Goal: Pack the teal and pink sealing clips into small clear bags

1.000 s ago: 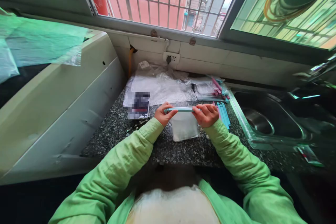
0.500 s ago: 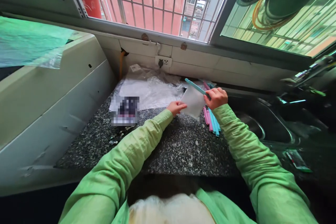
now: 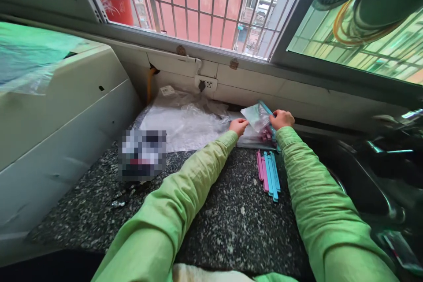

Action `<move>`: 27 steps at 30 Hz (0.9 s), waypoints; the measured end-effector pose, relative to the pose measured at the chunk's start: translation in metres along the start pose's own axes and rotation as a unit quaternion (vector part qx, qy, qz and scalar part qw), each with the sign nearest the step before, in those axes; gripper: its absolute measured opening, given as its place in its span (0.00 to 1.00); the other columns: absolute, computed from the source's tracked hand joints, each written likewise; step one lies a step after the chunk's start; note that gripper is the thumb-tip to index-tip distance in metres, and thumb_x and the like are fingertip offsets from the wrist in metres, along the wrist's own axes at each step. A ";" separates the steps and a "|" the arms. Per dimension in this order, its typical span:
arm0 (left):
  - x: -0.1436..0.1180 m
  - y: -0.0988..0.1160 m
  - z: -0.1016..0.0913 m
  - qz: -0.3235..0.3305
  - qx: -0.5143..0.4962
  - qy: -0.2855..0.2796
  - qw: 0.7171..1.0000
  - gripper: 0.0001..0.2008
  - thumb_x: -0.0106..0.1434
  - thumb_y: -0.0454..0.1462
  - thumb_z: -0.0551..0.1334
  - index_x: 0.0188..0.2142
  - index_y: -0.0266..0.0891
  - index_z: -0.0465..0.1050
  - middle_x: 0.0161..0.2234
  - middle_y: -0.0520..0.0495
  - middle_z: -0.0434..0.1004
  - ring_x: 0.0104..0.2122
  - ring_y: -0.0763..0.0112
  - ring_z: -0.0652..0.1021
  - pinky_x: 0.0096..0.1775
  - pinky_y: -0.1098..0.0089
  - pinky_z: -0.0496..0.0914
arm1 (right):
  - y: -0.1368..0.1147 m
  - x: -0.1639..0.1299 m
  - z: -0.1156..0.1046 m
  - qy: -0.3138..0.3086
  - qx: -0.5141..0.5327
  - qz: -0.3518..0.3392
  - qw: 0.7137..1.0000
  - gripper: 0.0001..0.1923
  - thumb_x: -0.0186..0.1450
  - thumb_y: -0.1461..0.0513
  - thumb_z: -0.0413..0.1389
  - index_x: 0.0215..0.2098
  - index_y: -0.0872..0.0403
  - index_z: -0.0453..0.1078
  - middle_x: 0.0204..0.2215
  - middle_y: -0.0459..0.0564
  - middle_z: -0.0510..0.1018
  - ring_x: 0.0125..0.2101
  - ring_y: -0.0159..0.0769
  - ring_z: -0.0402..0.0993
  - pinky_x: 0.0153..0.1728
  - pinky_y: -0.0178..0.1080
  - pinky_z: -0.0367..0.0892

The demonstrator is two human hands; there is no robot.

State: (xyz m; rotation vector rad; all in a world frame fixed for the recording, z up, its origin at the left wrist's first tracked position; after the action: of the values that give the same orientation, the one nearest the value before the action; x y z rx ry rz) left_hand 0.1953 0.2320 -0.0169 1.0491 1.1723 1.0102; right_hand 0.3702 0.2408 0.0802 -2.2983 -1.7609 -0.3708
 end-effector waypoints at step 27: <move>-0.037 0.027 -0.124 0.105 0.363 0.053 0.924 0.04 0.47 0.33 0.59 0.22 0.36 0.73 0.20 0.49 0.71 0.26 0.69 0.71 0.34 0.69 0.65 | -0.139 -0.024 -0.006 0.009 0.025 -0.290 0.957 0.14 0.59 0.61 0.46 0.34 0.55 0.73 0.33 0.54 0.75 0.36 0.39 0.66 0.34 0.37 0.59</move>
State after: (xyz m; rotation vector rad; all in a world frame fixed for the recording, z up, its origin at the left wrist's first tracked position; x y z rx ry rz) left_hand 0.0661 0.2136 0.0066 1.7481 1.6051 0.8049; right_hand 0.2291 0.2529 0.0815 -1.6927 -2.3801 -0.4310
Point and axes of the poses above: each hand's wrist, its own x-axis towards the middle knuckle, its own z-axis out of the palm, y = z × x, the point moved 10 cm from there along x, towards the middle knuckle
